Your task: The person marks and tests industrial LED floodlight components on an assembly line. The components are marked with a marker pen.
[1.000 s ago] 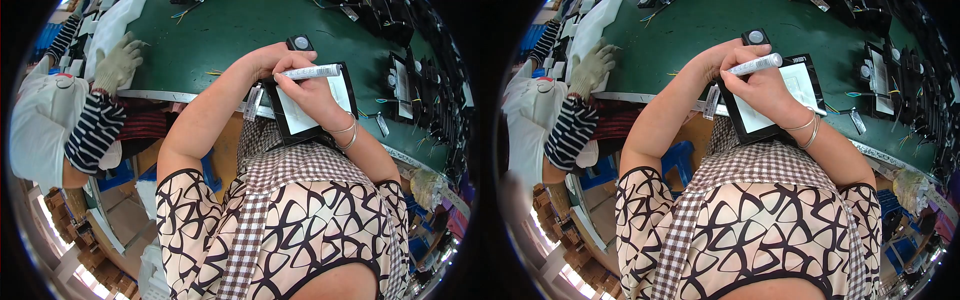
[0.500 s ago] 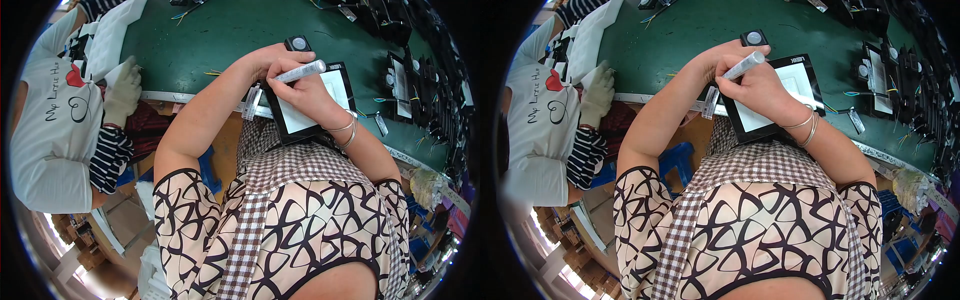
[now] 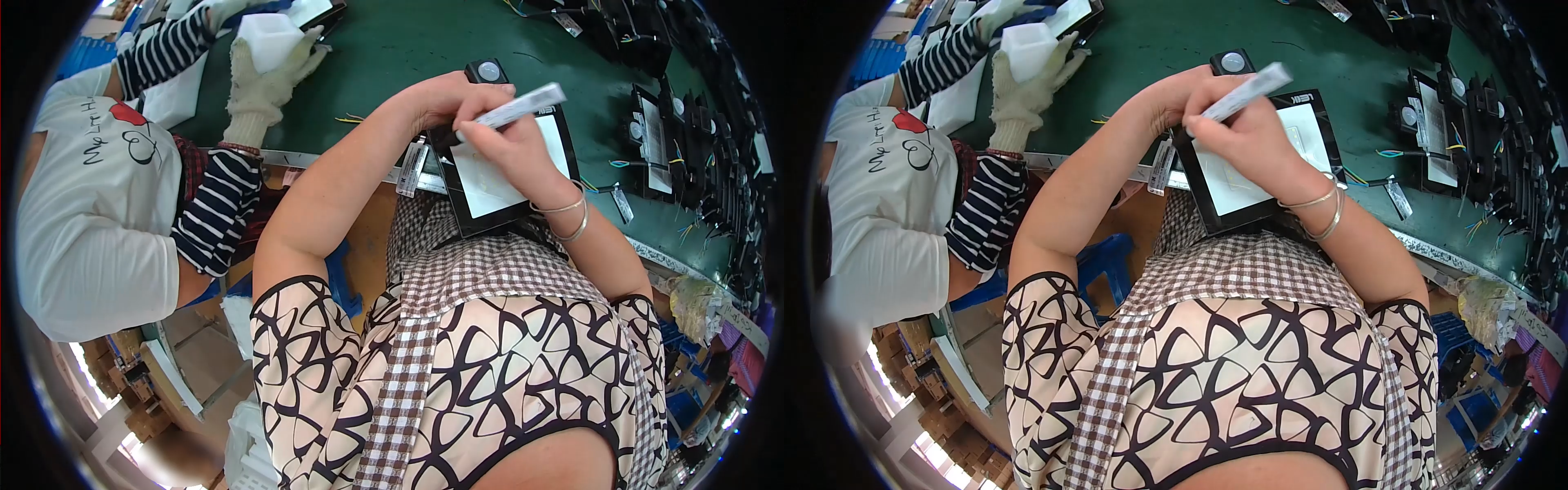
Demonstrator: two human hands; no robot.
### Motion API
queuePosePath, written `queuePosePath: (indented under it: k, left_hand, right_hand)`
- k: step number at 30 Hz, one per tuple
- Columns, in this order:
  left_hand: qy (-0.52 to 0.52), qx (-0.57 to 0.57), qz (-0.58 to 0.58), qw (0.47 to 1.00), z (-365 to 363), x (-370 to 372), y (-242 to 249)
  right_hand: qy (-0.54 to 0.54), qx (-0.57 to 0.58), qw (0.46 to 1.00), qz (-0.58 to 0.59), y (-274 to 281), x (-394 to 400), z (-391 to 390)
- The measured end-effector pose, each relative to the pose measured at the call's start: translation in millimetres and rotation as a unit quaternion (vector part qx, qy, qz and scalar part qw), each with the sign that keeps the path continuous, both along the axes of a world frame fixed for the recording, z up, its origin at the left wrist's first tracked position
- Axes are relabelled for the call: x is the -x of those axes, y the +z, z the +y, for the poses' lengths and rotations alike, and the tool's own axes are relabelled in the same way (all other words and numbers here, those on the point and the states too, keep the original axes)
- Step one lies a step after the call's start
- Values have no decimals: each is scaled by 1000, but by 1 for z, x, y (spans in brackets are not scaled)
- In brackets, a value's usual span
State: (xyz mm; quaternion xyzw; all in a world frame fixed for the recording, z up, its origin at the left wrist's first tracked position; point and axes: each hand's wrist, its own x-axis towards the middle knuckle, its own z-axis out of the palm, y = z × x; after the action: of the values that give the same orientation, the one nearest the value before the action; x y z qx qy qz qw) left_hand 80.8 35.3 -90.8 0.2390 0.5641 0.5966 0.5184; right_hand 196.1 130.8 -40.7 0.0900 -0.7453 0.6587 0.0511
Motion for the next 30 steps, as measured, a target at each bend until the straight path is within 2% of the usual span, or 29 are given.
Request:
queuePosePath:
  k: [1,4,5,8,12,14,16,17,18,19,20,21,22,23,26,30]
  left_hand:
    - [14,-54,-83,995,-1,-1,-1]
    - [57,-30,-148,987,0,-1,-8]
    - [57,-31,-203,977,0,-2,-8]
    - [85,-29,-209,974,3,-4,-4]
    - [86,-57,-132,986,3,4,5]
    - [84,-24,-29,996,4,11,31]
    - [91,-15,179,980,6,12,65]
    - [79,-25,294,952,6,7,82]
    - [66,-36,405,911,6,-2,99]
    - [52,-48,509,858,5,-13,109]
    - [35,-70,606,792,6,-28,113]
    - [6,-119,675,728,0,-38,106]
    - [-26,-106,737,667,-5,-52,89]
    - [-14,-136,777,614,-12,-68,76]
    - [-33,-146,780,608,-35,-99,34]
    - [-34,-119,786,606,-44,-117,-6]
  right_hand:
    - [-48,35,998,-33,5,-5,1]
    - [-70,129,987,-67,16,-19,22]
    - [-91,136,984,-76,18,-27,29]
    - [-146,194,966,-84,14,-48,54]
    - [-214,228,948,-59,9,-71,79]
    - [-228,243,942,-46,7,-81,95]
    - [-254,253,933,-17,10,-83,102]
    - [-275,254,927,3,15,-84,104]
    - [-297,254,920,23,20,-85,108]
    - [-273,267,922,57,25,-85,113]
    - [-288,260,919,74,28,-85,116]
    - [-300,254,914,95,32,-79,115]
    - [-314,247,910,112,34,-77,116]
    - [-307,226,918,110,36,-74,115]
    - [-303,139,942,32,26,-65,109]
    - [-206,77,969,-110,3,-52,101]
